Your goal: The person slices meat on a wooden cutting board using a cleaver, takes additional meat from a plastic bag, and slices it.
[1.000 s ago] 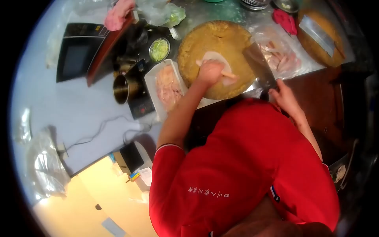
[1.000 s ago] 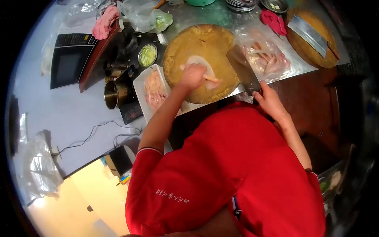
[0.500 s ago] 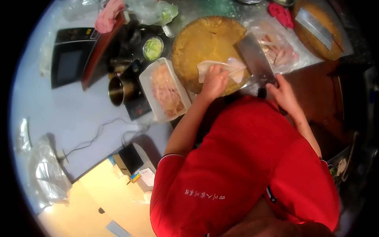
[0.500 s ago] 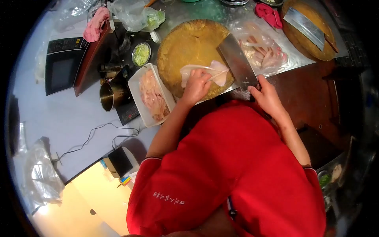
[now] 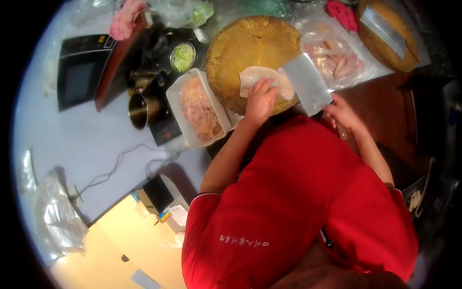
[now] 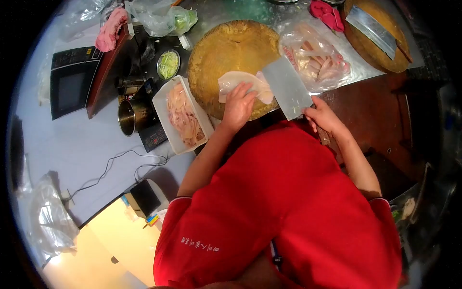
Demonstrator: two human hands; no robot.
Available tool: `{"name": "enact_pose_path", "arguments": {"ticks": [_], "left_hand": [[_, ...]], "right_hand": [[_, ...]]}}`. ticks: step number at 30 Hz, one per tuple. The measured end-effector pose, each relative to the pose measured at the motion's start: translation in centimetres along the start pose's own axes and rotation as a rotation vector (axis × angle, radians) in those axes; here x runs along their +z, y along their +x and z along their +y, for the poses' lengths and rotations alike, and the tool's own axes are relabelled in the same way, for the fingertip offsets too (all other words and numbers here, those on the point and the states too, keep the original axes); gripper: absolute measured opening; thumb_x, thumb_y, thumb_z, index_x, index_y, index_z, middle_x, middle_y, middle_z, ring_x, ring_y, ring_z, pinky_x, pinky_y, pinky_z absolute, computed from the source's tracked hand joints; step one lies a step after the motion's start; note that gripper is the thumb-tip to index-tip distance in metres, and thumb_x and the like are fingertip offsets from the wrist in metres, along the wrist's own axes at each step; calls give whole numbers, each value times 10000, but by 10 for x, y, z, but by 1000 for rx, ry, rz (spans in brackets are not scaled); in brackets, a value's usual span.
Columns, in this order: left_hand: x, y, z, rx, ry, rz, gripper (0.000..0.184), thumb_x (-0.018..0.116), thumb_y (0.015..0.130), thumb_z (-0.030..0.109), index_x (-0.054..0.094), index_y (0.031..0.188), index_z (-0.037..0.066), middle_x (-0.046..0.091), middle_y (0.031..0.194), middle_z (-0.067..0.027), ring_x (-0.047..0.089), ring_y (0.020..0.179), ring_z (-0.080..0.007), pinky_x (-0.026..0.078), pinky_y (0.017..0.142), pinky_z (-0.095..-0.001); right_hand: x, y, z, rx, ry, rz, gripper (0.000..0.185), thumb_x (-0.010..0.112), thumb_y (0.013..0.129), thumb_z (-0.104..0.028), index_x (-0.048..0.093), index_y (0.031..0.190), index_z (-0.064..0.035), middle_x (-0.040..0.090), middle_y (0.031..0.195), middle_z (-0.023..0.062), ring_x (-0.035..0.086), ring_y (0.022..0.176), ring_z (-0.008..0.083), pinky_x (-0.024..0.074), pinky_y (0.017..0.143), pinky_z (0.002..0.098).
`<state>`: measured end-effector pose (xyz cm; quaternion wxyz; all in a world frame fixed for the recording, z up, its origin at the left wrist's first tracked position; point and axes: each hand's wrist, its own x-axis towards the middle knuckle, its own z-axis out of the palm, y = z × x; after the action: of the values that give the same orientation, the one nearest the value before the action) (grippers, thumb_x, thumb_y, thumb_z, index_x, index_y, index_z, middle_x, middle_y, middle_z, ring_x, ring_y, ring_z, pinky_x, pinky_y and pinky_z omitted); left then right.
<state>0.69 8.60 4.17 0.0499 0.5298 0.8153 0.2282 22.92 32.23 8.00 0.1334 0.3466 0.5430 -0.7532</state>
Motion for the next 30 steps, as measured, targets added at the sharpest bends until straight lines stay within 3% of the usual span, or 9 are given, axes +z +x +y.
{"name": "enact_pose_path", "arguments": {"ticks": [5, 9, 17, 23, 30], "left_hand": [[-2, 0, 3, 6, 24, -8, 247, 698, 922, 75, 756, 1160, 110, 642, 1432, -112, 542, 1384, -371, 436, 1101, -498], [-2, -1, 2, -18, 46, -28, 287, 676, 934, 71, 736, 1211, 119, 638, 1443, -102, 542, 1386, -366, 437, 1099, -505], [7, -2, 5, -20, 148, -50, 398, 659, 950, 80, 704, 1335, 168, 611, 1494, -74, 522, 1407, -346, 432, 1099, -517], [8, -4, 0, 3, 129, -57, 418, 625, 923, 66, 708, 1321, 164, 585, 1519, -89, 509, 1407, -362, 411, 1108, -504], [2, -2, 0, -8, 81, -60, 405, 631, 934, 53, 709, 1320, 148, 603, 1492, -109, 537, 1388, -361, 427, 1103, -498]], "right_hand": [[14, 40, -9, -3, -21, 5, 411, 647, 988, -163, 550, 1368, -37, 562, 746, 8, 494, 479, 93, 450, 429, 276], [16, 32, -1, -51, -9, 7, 460, 631, 989, -123, 531, 1434, -66, 554, 716, 3, 505, 485, 96, 450, 432, 274], [2, 2, 20, -22, 20, 0, 422, 602, 990, -75, 535, 1400, -4, 551, 705, 18, 500, 485, 104, 439, 433, 276], [19, 45, -3, -32, 14, 1, 419, 620, 985, -110, 525, 1374, 12, 559, 738, 20, 514, 504, 105, 439, 450, 285], [10, 4, 10, -33, -44, -23, 409, 591, 976, -79, 552, 1375, 3, 547, 685, 12, 498, 473, 102, 434, 442, 275]]}}
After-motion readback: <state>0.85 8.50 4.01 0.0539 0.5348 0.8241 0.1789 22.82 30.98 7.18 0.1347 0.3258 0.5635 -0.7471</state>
